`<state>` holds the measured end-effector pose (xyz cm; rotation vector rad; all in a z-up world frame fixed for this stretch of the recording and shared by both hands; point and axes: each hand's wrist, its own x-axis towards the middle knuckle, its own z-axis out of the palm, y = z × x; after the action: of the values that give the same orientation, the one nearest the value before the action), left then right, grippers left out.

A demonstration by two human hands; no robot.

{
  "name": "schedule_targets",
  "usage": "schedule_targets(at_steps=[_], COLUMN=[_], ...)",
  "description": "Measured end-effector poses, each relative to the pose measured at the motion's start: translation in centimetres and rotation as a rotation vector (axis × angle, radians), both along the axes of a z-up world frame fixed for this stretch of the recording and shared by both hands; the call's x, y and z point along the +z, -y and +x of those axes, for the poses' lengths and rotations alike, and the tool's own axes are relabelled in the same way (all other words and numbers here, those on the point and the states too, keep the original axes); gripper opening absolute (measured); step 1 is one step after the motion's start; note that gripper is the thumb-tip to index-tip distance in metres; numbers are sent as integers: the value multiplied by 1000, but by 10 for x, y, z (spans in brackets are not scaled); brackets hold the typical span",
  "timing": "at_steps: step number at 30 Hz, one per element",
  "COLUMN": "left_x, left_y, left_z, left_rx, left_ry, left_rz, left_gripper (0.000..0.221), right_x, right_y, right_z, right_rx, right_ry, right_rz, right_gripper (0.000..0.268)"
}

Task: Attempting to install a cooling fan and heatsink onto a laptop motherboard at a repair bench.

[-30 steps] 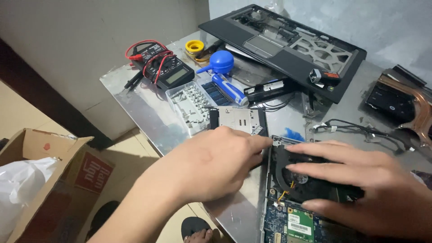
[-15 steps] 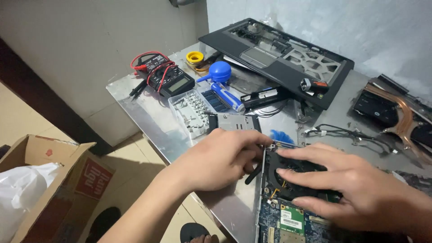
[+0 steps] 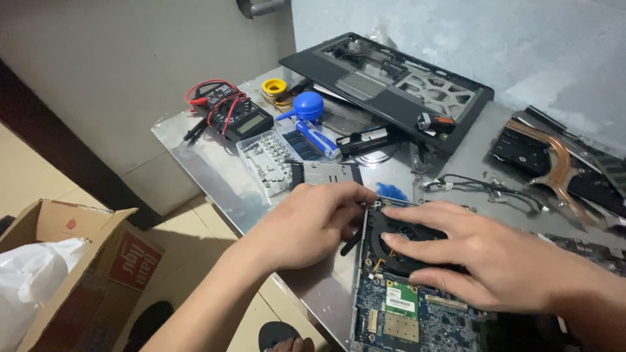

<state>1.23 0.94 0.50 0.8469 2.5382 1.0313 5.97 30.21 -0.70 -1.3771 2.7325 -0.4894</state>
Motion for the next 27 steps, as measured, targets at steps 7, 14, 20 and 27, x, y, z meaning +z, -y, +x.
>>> schedule_targets(at_steps=[7,14,20,27], left_x=[-1,-4,0,-3], left_y=[2,0,-4,-7], left_z=[-2,5,18,13], left_rx=[-28,-131,-283,-356], left_ry=[12,-165,-302,-311], left_rz=[3,-22,90,34], left_gripper=[42,46,37,39], right_x=[-8,12,10,4], right_y=[-3,0,-6,-11], right_z=[1,-3,-1,1], right_rx=[14,-105,-75,-115], right_ry=[-73,142,-28,2], right_rz=[-42,-227,-218,-226], right_gripper=[60,45,29,45])
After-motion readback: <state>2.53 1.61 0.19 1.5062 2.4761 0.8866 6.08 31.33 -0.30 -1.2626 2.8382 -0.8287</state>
